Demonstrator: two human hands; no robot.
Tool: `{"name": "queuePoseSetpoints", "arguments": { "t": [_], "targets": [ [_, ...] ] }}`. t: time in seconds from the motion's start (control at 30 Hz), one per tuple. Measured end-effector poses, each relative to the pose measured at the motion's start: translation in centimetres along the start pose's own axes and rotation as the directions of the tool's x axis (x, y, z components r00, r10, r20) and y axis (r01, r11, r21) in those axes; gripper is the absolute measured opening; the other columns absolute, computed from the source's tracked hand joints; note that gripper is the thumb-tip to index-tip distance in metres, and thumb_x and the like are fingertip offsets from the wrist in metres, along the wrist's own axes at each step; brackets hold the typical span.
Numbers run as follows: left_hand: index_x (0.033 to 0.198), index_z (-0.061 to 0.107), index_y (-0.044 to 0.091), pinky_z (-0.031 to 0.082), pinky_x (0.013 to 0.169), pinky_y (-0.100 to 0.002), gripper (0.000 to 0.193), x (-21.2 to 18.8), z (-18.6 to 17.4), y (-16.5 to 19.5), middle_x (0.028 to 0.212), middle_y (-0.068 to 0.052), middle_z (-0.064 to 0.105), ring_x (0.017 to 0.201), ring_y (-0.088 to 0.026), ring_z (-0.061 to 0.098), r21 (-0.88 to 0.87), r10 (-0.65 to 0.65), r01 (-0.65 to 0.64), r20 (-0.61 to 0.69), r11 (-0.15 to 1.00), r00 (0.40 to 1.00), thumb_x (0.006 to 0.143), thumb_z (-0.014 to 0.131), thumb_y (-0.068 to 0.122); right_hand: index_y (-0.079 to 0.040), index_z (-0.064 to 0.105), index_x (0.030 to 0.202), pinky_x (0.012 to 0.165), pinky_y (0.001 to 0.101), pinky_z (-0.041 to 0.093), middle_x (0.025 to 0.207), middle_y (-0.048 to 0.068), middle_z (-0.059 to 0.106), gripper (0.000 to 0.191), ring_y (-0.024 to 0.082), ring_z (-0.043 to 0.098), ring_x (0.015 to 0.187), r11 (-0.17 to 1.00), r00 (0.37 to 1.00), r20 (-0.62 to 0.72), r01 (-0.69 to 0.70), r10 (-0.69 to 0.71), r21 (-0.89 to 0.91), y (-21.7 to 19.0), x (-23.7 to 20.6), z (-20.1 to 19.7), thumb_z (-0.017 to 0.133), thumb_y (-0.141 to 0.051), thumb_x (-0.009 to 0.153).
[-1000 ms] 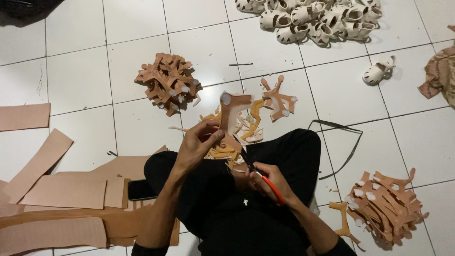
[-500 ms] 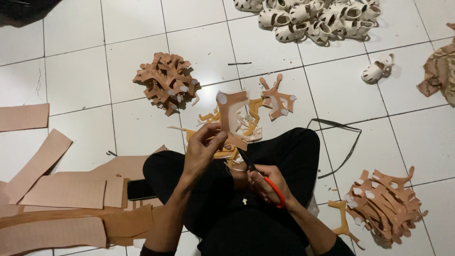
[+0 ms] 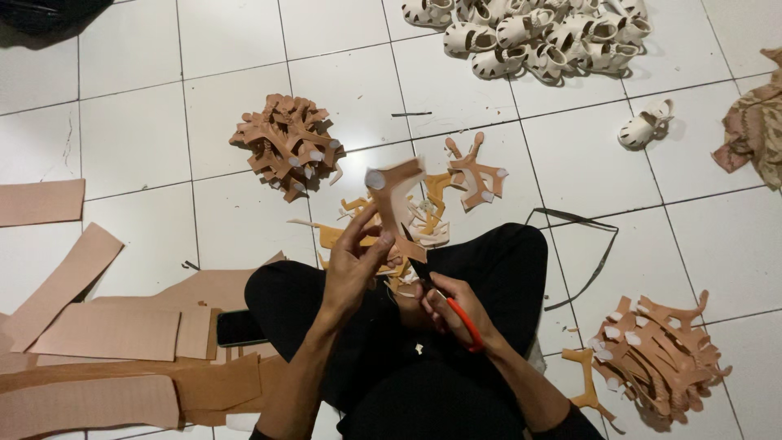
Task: The person sits on a tiled floor and uses red-handled scissors to trim small beige material pieces. They repeatedly pick up pieces, cut them, and place the finished items into a growing pile on the floor.
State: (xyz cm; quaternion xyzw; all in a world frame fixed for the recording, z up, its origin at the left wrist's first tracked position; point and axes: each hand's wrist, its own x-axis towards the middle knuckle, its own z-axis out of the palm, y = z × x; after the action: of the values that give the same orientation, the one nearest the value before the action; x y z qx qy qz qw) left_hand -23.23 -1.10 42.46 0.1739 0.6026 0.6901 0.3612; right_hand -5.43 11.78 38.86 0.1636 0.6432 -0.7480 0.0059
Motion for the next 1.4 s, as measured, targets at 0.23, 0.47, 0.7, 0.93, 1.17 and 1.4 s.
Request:
{"name": "queuePoseSetpoints", "arguments": {
  "t": [0.23, 0.47, 0.7, 0.93, 1.17, 1.4],
  "targets": [
    [0.159, 0.036, 0.003, 0.064, 0.063, -0.028, 0.072, -0.7, 1.9, -0.8, 0.099, -0.010, 0.063, 0.070, -0.012, 0.064, -0.071, -0.018, 0.016, -0.018, 0.997, 1.000, 0.096, 0.068, 0.017, -0.003, 0.058, 0.090, 0.037, 0.0200, 0.038, 0.057, -0.004, 0.046, 0.057, 0.004, 0.042, 0.040, 0.984, 0.996, -0.073, 0.070, -0.059, 0.165, -0.2, 0.7, 1.0, 0.057, -0.060, 0.099],
    [0.155, 0.030, 0.003, 0.064, 0.076, -0.029, 0.079, 1.2, 0.4, 0.6, 0.101, -0.012, 0.066, 0.088, -0.017, 0.071, 0.109, -0.073, 0.071, 0.015, 0.991, 0.997, 0.091, 0.074, 0.016, -0.005, 0.059, 0.082, 0.033, 0.0201, 0.037, 0.051, -0.004, 0.047, 0.054, 0.004, 0.043, 0.035, 0.987, 0.992, -0.120, 0.060, -0.042, 0.152, 0.4, 0.4, 1.2, 0.058, -0.056, 0.099],
    [0.127, 0.066, 0.000, 0.065, 0.089, -0.034, 0.040, 2.6, -0.5, 2.7, 0.106, -0.011, 0.076, 0.099, -0.018, 0.076, 0.184, 0.073, -0.064, -0.041, 0.981, 0.996, 0.094, 0.071, 0.021, -0.004, 0.059, 0.081, 0.030, 0.0206, 0.038, 0.049, -0.002, 0.048, 0.055, 0.005, 0.044, 0.032, 0.997, 0.993, -0.115, 0.025, -0.016, 0.075, -0.3, 0.6, 1.0, 0.059, -0.056, 0.098],
    [0.126, 0.067, 0.001, 0.064, 0.088, -0.034, 0.038, 1.5, 0.2, 3.2, 0.102, -0.009, 0.076, 0.097, -0.018, 0.075, 0.110, 0.132, -0.125, -0.064, 0.986, 0.989, 0.094, 0.072, 0.020, -0.004, 0.062, 0.088, 0.034, 0.0189, 0.041, 0.059, -0.002, 0.053, 0.057, 0.004, 0.048, 0.038, 0.995, 0.993, -0.055, 0.102, -0.102, -0.014, -0.8, 0.9, 0.7, 0.055, -0.060, 0.101],
    [0.129, 0.063, 0.001, 0.064, 0.087, -0.034, 0.040, 1.5, 0.7, 3.4, 0.098, -0.010, 0.074, 0.093, -0.018, 0.073, 0.016, 0.051, -0.050, -0.055, 0.999, 0.997, 0.093, 0.073, 0.017, 0.000, 0.064, 0.090, 0.030, 0.0215, 0.036, 0.051, -0.001, 0.051, 0.048, 0.005, 0.043, 0.033, 0.989, 0.994, -0.108, 0.037, -0.022, 0.144, -1.3, 0.7, 1.1, 0.062, -0.047, 0.099],
    [0.129, 0.066, 0.002, 0.064, 0.087, -0.032, 0.041, 2.8, -1.4, 5.3, 0.103, -0.012, 0.077, 0.094, -0.017, 0.076, 0.147, 0.047, -0.039, -0.049, 0.988, 0.998, 0.092, 0.073, 0.019, -0.002, 0.061, 0.085, 0.033, 0.0207, 0.036, 0.051, -0.002, 0.050, 0.048, 0.005, 0.044, 0.035, 0.994, 0.997, -0.075, 0.024, -0.016, 0.110, -2.2, 0.3, 0.9, 0.060, -0.047, 0.102]
  ]
}}
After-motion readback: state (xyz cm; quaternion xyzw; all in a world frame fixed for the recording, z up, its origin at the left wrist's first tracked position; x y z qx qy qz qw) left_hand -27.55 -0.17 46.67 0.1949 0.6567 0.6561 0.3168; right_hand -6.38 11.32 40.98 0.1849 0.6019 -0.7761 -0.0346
